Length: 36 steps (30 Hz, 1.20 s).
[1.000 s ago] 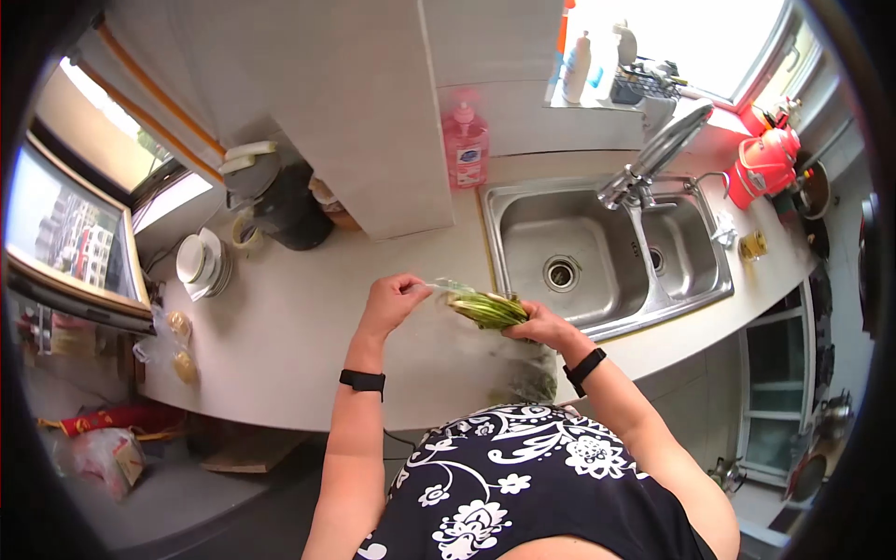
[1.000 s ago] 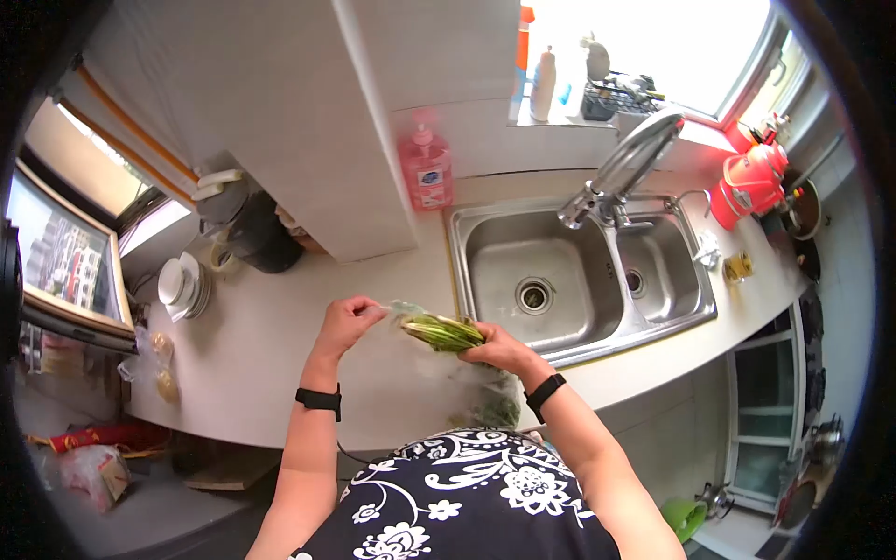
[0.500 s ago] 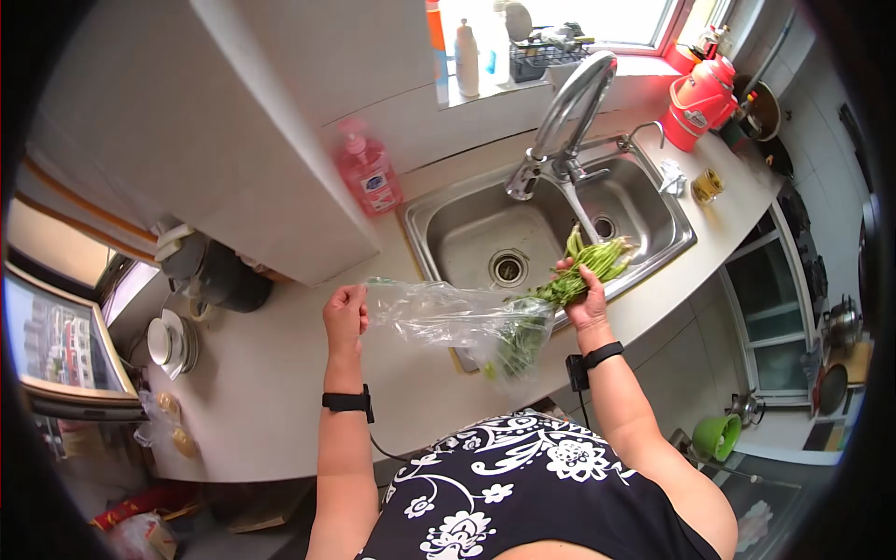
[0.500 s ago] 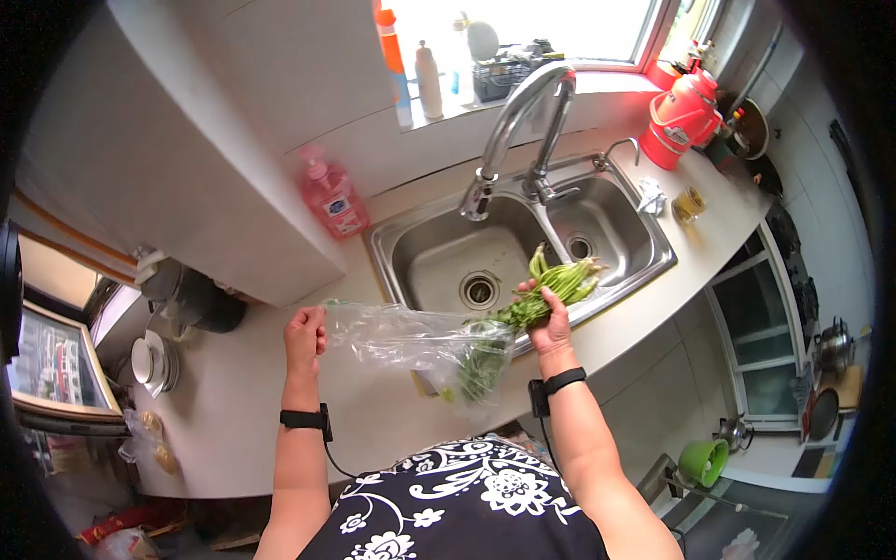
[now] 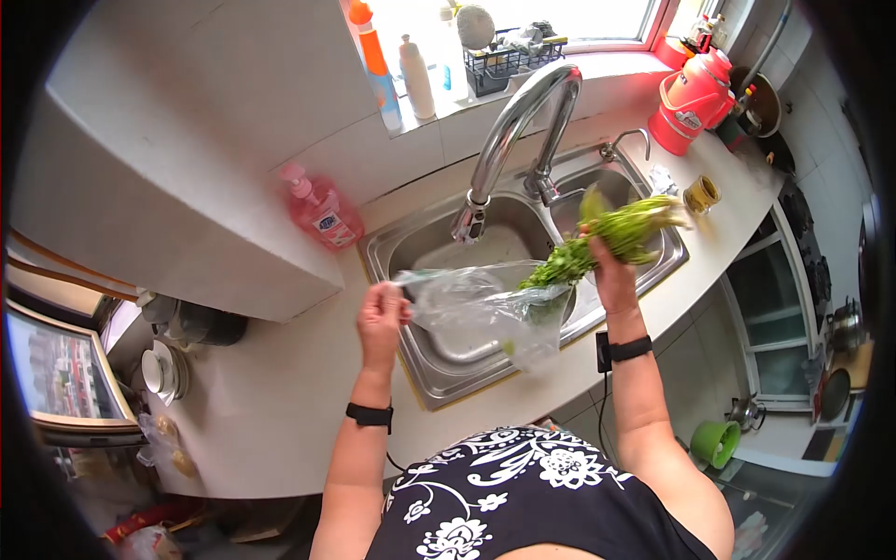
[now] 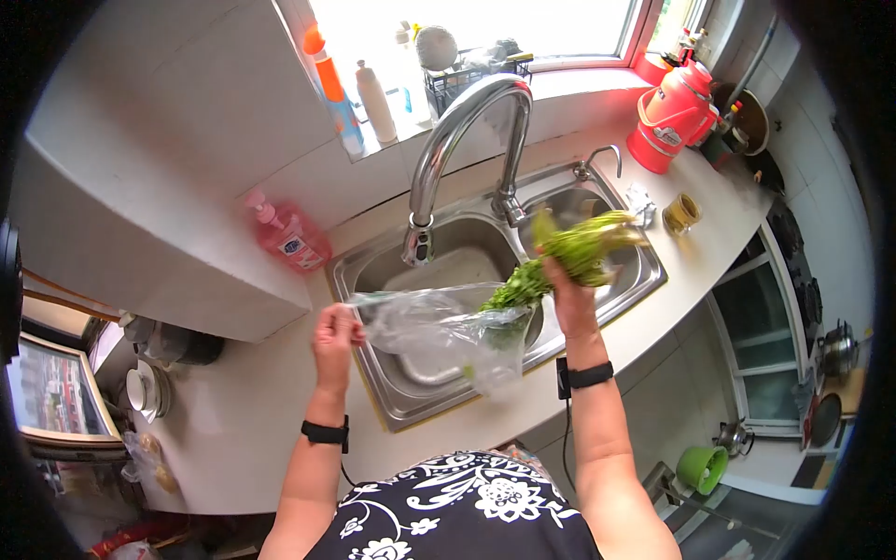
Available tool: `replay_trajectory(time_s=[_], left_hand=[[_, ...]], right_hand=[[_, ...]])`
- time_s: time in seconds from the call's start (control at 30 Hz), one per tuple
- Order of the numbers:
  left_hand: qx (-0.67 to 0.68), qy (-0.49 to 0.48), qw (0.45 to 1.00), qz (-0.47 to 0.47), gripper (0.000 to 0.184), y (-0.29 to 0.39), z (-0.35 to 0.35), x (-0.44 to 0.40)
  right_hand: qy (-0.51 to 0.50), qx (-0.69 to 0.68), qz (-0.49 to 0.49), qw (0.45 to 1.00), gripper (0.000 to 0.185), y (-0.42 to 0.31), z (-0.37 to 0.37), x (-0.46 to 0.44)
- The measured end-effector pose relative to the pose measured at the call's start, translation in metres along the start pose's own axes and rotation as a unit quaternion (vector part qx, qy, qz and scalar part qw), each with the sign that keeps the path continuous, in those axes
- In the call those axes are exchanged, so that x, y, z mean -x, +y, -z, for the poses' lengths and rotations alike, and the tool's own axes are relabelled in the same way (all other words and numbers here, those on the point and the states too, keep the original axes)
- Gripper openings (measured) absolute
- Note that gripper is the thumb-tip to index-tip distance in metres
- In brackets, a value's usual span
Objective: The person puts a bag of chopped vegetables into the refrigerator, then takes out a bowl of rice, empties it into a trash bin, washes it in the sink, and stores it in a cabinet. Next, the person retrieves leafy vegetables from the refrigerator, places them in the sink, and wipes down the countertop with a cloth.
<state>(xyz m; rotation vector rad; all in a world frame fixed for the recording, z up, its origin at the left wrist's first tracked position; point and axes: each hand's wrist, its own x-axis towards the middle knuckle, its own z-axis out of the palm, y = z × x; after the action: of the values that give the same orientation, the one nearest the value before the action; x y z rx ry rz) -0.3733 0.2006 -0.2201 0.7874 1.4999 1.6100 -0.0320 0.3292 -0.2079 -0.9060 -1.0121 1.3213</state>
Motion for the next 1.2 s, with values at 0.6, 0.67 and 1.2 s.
replay_trajectory(time_s=[0.6,0.67,1.2], left_hand=[[-0.488,0.084,0.858,-0.135,0.078,-0.047,-0.013,-0.007],[-0.487,0.100,0.854,-0.154,0.078,-0.043,-0.024,0.001],[-0.540,-0.329,0.775,-0.017,0.040,-0.081,0.015,0.057]], right_hand=[[-0.142,-0.100,0.013,0.985,0.020,-0.002,-0.076,-0.057],[-0.239,-0.162,0.075,0.955,0.016,-0.028,-0.090,-0.052],[-0.288,0.125,0.158,0.936,0.027,-0.044,-0.076,-0.031]])
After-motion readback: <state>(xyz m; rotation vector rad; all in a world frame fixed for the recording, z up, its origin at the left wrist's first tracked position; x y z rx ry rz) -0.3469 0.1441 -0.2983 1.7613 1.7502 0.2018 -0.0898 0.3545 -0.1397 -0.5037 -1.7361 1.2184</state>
